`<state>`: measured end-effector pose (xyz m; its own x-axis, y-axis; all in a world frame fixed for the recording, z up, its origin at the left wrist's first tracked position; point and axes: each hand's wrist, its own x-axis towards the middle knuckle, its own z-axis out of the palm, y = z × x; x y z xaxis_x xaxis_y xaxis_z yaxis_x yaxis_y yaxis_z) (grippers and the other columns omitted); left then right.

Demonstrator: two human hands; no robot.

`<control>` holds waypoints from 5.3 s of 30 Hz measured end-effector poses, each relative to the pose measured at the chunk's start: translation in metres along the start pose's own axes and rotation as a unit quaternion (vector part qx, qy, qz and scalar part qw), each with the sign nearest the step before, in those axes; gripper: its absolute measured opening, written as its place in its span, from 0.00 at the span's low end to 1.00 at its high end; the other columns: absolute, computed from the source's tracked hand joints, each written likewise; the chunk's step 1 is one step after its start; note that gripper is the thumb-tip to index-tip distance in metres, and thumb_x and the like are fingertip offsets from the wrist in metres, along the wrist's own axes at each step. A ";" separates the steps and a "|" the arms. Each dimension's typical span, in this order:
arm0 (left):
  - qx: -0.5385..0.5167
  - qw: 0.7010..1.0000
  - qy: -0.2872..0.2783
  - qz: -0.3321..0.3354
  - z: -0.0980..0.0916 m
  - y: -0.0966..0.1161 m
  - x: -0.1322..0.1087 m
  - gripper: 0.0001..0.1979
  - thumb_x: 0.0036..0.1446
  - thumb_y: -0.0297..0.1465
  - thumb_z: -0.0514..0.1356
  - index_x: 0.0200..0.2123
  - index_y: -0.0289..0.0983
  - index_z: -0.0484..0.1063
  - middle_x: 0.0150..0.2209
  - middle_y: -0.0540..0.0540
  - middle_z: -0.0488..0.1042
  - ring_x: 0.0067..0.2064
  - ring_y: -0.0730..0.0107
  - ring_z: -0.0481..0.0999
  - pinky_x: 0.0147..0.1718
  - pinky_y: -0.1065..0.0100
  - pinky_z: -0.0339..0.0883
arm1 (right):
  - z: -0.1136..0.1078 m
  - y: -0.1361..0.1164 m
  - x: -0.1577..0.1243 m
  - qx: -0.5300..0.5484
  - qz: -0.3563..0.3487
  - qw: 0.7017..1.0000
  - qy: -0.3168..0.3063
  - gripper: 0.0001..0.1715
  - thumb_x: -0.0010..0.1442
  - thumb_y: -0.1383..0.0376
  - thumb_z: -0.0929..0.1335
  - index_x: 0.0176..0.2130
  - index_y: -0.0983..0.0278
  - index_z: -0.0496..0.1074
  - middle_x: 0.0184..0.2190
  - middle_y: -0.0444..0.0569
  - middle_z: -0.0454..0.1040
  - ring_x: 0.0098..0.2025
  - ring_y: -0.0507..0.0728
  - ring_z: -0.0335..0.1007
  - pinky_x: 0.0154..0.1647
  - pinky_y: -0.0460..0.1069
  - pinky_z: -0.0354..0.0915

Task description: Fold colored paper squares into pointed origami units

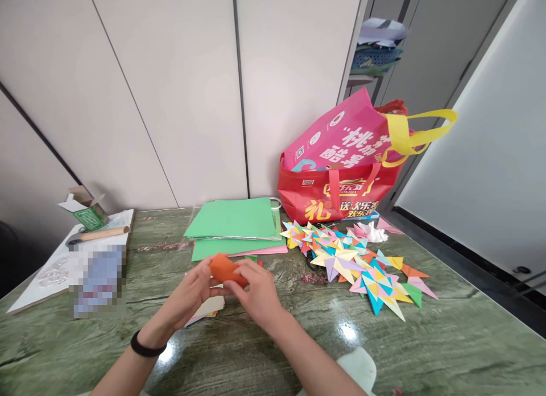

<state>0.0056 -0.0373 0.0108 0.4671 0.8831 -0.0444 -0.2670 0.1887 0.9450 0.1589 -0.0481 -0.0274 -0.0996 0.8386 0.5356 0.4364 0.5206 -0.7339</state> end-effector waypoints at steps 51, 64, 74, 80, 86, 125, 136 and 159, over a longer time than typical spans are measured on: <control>0.105 0.989 0.100 0.029 -0.006 -0.009 0.007 0.12 0.46 0.34 0.62 0.34 0.33 0.75 0.31 0.46 0.77 0.33 0.68 0.74 0.34 0.69 0.69 | -0.001 0.009 -0.003 -0.087 -0.088 0.992 0.000 0.15 0.46 0.79 0.63 0.30 0.61 0.67 0.40 0.50 0.67 0.46 0.59 0.62 0.43 0.53 0.63; -0.014 0.992 0.127 0.004 -0.003 -0.010 0.007 0.12 0.40 0.32 0.65 0.29 0.32 0.71 0.26 0.48 0.74 0.27 0.71 0.74 0.30 0.68 0.69 | -0.002 -0.009 -0.006 -0.236 -0.154 0.959 -0.022 0.03 0.50 0.67 0.68 0.30 0.61 0.71 0.58 0.52 0.55 0.62 0.66 0.39 0.56 0.69 0.41; -0.051 0.993 0.104 0.019 -0.004 -0.011 0.007 0.07 0.44 0.28 0.63 0.29 0.32 0.70 0.29 0.46 0.76 0.29 0.71 0.75 0.33 0.67 0.70 | 0.002 -0.001 -0.005 -0.111 -0.082 0.989 0.046 0.07 0.54 0.64 0.66 0.27 0.62 0.72 0.54 0.52 0.61 0.62 0.64 0.42 0.56 0.64 0.49; -0.042 0.997 0.067 0.026 -0.004 -0.010 0.006 0.08 0.47 0.29 0.62 0.31 0.30 0.71 0.35 0.41 0.77 0.35 0.66 0.76 0.39 0.62 0.70 | 0.001 0.000 -0.001 -0.063 0.000 0.995 0.080 0.04 0.52 0.66 0.67 0.28 0.63 0.72 0.56 0.54 0.56 0.60 0.64 0.46 0.56 0.62 0.50; -0.028 0.998 0.042 0.042 -0.002 -0.009 0.007 0.10 0.49 0.30 0.61 0.35 0.30 0.71 0.37 0.40 0.77 0.38 0.62 0.76 0.41 0.60 0.69 | 0.002 0.005 0.006 0.003 0.083 0.992 0.093 0.04 0.50 0.66 0.67 0.29 0.63 0.73 0.47 0.55 0.64 0.54 0.60 0.58 0.52 0.55 0.56; 0.053 0.994 0.094 0.033 -0.008 -0.022 0.017 0.20 0.48 0.31 0.60 0.46 0.36 0.69 0.44 0.41 0.72 0.39 0.63 0.74 0.32 0.62 0.74 | 0.010 0.038 0.002 0.143 0.152 0.975 0.077 0.11 0.52 0.59 0.64 0.28 0.64 0.66 0.26 0.46 0.71 0.29 0.54 0.66 0.30 0.47 0.63; 0.083 0.984 0.132 0.090 -0.010 -0.024 0.018 0.13 0.41 0.32 0.66 0.33 0.32 0.75 0.33 0.44 0.78 0.34 0.64 0.76 0.40 0.61 0.69 | 0.009 0.039 0.002 0.247 0.193 0.943 0.112 0.13 0.50 0.56 0.66 0.29 0.64 0.66 0.29 0.47 0.71 0.32 0.55 0.67 0.33 0.50 0.66; 0.047 0.986 0.139 0.080 -0.013 -0.026 0.017 0.17 0.41 0.30 0.66 0.36 0.32 0.71 0.34 0.43 0.77 0.34 0.63 0.77 0.30 0.65 0.73 | 0.003 0.026 0.001 0.244 0.179 0.946 0.114 0.18 0.51 0.57 0.67 0.41 0.62 0.65 0.29 0.46 0.70 0.30 0.55 0.70 0.24 0.48 0.70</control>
<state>0.0101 -0.0214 -0.0190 0.1730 0.9844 0.0333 -0.2335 0.0081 0.9723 0.1674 -0.0328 -0.0474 0.1972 0.9473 0.2523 -0.0640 0.2693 -0.9609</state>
